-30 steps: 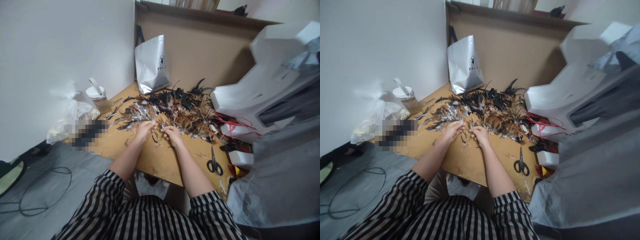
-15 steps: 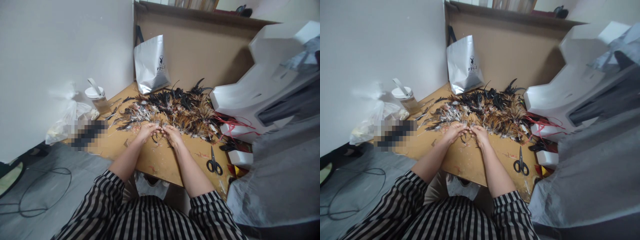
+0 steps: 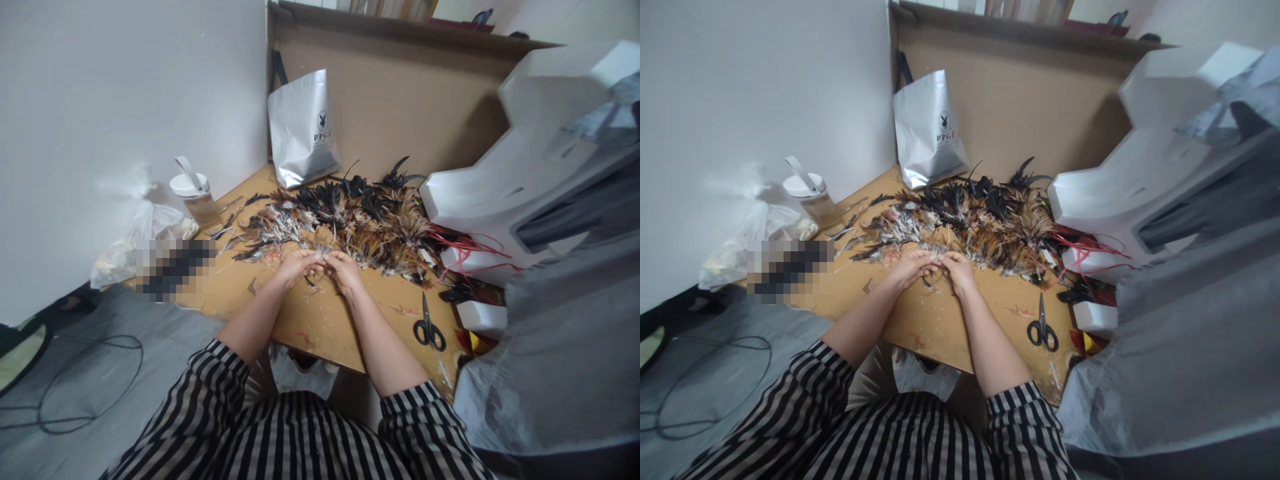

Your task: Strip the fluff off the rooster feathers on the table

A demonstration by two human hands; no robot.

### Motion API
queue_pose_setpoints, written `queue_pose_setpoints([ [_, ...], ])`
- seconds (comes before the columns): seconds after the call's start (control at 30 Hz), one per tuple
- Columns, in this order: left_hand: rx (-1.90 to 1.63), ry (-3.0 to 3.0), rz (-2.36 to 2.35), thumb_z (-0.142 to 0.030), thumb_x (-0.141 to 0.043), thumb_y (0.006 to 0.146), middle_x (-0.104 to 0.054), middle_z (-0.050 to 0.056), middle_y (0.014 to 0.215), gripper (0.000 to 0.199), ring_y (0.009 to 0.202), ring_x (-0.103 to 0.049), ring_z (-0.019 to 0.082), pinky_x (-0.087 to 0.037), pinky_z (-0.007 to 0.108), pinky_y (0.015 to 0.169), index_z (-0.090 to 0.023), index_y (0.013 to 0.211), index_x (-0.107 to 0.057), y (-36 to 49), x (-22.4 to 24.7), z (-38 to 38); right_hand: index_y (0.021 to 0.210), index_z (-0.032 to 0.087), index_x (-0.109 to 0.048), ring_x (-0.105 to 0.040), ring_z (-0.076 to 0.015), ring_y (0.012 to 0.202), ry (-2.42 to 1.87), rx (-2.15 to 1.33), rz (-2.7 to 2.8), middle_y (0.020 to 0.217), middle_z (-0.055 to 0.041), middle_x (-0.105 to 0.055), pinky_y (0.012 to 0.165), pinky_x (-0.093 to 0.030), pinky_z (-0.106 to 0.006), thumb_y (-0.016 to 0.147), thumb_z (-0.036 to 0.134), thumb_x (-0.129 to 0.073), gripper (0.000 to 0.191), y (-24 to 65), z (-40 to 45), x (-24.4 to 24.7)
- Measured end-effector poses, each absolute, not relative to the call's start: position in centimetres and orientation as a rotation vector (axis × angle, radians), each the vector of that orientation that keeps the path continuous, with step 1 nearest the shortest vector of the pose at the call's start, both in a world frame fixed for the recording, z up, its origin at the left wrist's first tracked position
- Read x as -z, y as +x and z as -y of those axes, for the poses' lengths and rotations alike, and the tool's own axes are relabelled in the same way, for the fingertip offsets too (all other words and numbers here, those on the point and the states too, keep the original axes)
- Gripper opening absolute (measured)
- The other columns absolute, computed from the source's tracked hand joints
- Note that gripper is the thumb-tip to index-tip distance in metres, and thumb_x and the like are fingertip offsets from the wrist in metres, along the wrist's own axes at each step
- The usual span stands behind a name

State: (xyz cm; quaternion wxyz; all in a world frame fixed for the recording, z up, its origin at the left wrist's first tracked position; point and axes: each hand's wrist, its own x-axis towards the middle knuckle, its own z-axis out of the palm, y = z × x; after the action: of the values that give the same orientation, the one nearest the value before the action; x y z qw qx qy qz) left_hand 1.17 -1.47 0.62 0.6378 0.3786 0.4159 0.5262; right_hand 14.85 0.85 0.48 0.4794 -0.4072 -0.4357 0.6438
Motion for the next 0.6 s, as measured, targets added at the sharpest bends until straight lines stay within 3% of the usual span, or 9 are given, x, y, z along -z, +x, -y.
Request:
queue_pose_setpoints([
  [0.2,-1.221,0.82,-0.911,-0.028,-0.073,0.061,-0.067,0.008,0.07,0.025,0.057,-0.06,0.009,-0.04,0.015,0.048,-0.01,0.077,-0.066,1.1,-0.3,1.2,0.063,0.017,-0.056,-0.036,-0.0056,0.039,-1.07,-1.412,1.18,0.049,0.0055,-0.053,0.041,-0.025,-0.02,0.054,0.04,-0.07,0.028,14.8,-0.5,-0.9],
  [0.6,-1.241,0.811,-0.953,-0.023,-0.078,0.051,-0.065,0.006,0.064,0.026,0.056,-0.058,0.009,-0.044,0.017,0.052,-0.01,0.069,-0.063,1.3,-0.3,1.3,0.062,0.017,-0.055,-0.039,-0.006,0.041,-1.065,-1.497,1.196,0.051,0.0033,-0.054,0.039,-0.027,-0.019,0.054,0.041,-0.07,0.029,15.1,-0.5,-1.4],
])
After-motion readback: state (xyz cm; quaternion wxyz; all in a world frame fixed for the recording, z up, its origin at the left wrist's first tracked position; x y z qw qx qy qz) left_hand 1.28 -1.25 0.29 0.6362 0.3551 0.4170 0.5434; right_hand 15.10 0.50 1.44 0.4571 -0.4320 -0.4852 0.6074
